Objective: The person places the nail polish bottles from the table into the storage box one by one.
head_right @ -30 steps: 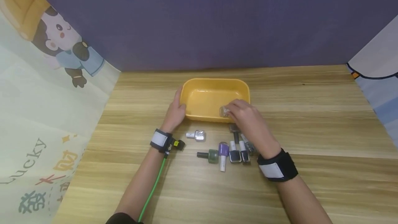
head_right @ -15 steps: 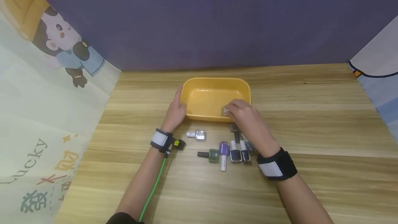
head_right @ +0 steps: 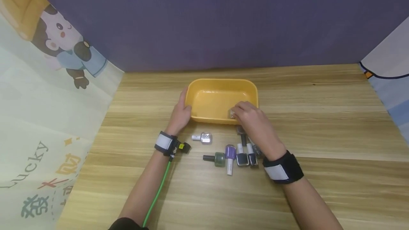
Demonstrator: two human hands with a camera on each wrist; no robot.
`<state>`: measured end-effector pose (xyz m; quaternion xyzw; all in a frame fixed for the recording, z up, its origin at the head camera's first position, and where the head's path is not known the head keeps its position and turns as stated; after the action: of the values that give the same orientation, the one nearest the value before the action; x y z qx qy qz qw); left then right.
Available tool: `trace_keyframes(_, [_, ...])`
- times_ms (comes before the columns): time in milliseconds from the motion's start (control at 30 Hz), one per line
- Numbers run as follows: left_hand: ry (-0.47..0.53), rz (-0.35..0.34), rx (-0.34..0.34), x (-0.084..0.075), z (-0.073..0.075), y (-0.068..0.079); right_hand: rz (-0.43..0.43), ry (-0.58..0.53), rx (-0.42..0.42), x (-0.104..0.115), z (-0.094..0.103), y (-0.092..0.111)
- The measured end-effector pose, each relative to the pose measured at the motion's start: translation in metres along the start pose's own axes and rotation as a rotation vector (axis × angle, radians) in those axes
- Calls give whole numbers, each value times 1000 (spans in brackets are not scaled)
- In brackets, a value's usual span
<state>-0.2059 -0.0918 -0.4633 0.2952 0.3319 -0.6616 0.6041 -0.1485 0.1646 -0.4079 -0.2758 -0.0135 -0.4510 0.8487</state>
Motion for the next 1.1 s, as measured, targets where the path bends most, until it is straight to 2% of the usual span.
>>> trace_keyframes(367, [20,-6,5,-1,0,0,17,20,12,-2,-3,0])
trace_keyframes(600, [-19,-1,-3,1,-1,-1,56,55,13,-5,-7,1])
trace_keyframes(1100, [6,4,6,1,-1,-1,53,64,34,-6,-10,0])
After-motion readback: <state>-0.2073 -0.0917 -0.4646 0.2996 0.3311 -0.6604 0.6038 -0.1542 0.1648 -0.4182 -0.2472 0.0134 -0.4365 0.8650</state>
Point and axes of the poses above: each hand's wrist, its own y-axis away from the middle knuckle, its own z-axis out of the back of the hand, x = y × z, the point moved 1 cm from there along -y, towards the middle knuckle, and after that the axes turned 2 degrees about -z, right-handed, at the moved point
